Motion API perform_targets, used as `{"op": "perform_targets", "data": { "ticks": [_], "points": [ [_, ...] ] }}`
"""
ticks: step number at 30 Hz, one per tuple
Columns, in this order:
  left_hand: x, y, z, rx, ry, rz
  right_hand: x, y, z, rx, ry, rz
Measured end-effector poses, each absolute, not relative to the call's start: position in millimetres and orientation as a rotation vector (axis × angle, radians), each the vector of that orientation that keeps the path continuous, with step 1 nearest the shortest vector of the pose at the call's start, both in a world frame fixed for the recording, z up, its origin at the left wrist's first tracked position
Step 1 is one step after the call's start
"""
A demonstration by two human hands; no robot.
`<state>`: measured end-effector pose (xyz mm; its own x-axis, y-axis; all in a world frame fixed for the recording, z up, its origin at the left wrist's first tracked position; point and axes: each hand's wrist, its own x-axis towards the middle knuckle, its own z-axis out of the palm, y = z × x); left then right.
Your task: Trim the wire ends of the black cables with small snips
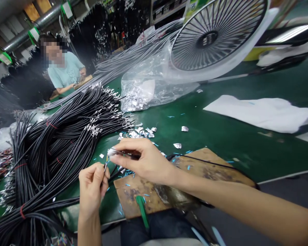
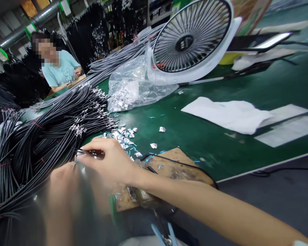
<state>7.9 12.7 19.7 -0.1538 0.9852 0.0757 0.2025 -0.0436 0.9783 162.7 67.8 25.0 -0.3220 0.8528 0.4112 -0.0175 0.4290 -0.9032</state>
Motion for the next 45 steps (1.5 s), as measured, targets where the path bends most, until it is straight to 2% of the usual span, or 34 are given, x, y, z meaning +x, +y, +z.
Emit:
{"op": "perform_targets", "data": {
  "ticks": [9,11,16,18,22,24,27,29,34,37,40,45],
  "points": [
    [11.7,11.7,12.1,1.495,1.584,1.402,162.6,63.9,19.7,-0.599,-1.712,0.845],
    [13.2,11.6,13.6,1.501,1.588,1.371,162.3,65.3,19.9,-0.643,-1.695,0.931],
    [14.8,14.3,18.3,1.449,1.571,1.297,161.5,71.4,23.4,-0.577,-1.623,1.525],
    [14.7,15.0,17.7,1.452,1.577,1.296,161.7,73.4,23.4,-0.581,-1.678,1.470],
    [15.7,12.6,14.3,1.554,1.610,1.333,161.3,76.8,21.0,-0.729,-1.729,1.124],
    [16.5,11.1,14.2,1.551,1.627,1.335,160.5,78.4,20.1,-0.732,-1.665,1.239],
    [16.7,11.2,16.4,1.486,1.623,1.323,159.4,78.9,20.7,-0.603,-1.582,1.588],
    [16.2,12.3,17.8,1.464,1.591,1.303,159.2,77.1,22.0,-0.525,-1.624,1.667],
    [14.7,12.3,16.1,1.428,1.556,1.270,161.9,73.5,24.5,-0.685,-1.779,1.005],
    [12.2,12.7,14.0,1.354,1.500,1.269,167.4,79.8,24.3,-0.781,-1.633,0.821],
    [9.1,15.3,14.0,1.286,1.453,1.306,170.3,85.5,24.6,-0.895,-1.436,0.869],
    [9.4,16.8,15.9,1.342,1.497,1.324,160.1,76.1,24.7,-0.748,-1.608,1.155]
  ]
}}
